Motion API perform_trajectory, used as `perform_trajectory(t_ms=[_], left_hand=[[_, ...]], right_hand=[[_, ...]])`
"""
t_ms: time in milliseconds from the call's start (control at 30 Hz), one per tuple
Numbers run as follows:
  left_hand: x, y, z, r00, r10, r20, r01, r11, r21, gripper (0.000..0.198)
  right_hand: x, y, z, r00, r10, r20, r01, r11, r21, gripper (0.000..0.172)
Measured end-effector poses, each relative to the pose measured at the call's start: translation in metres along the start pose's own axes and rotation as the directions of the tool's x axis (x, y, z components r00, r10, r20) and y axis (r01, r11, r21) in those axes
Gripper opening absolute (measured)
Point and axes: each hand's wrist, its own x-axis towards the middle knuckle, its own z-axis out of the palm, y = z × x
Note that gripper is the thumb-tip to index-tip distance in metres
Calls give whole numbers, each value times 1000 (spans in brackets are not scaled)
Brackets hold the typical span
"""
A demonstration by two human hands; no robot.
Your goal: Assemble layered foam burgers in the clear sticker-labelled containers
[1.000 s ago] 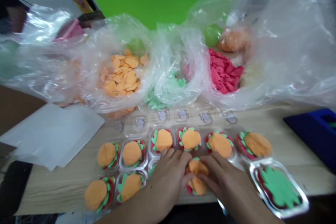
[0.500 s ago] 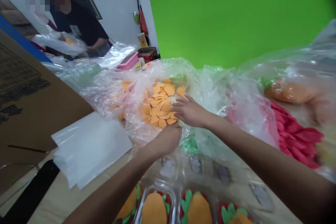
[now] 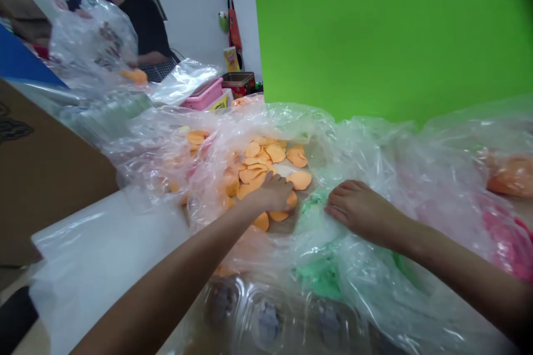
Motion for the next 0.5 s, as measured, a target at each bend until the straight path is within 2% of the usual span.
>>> perform_trajectory(t_ms=[100, 200, 300, 433, 500], left_hand=[[5, -12, -7, 999, -36, 8, 37, 995, -90, 35], [6, -23, -12, 999, -34, 27, 39, 978, -207, 34], [5, -20, -10, 1000, 4, 23, 3, 953, -302, 28], [-5, -11, -10, 994, -55, -94, 4, 881, -473, 16], [-16, -9, -18, 980, -123, -155, 9, 811, -584, 23]], right_hand=[[2, 2, 2, 1000, 16, 6, -16, 1000, 17, 32], [2, 5, 4, 999, 28, 22, -29, 999, 30, 32], [3, 7, 4, 998, 52, 45, -54, 998, 36, 30], [19, 6, -5, 987, 127, 98, -129, 992, 12, 29], [38, 4, -10, 976, 178, 123, -178, 984, -8, 25]])
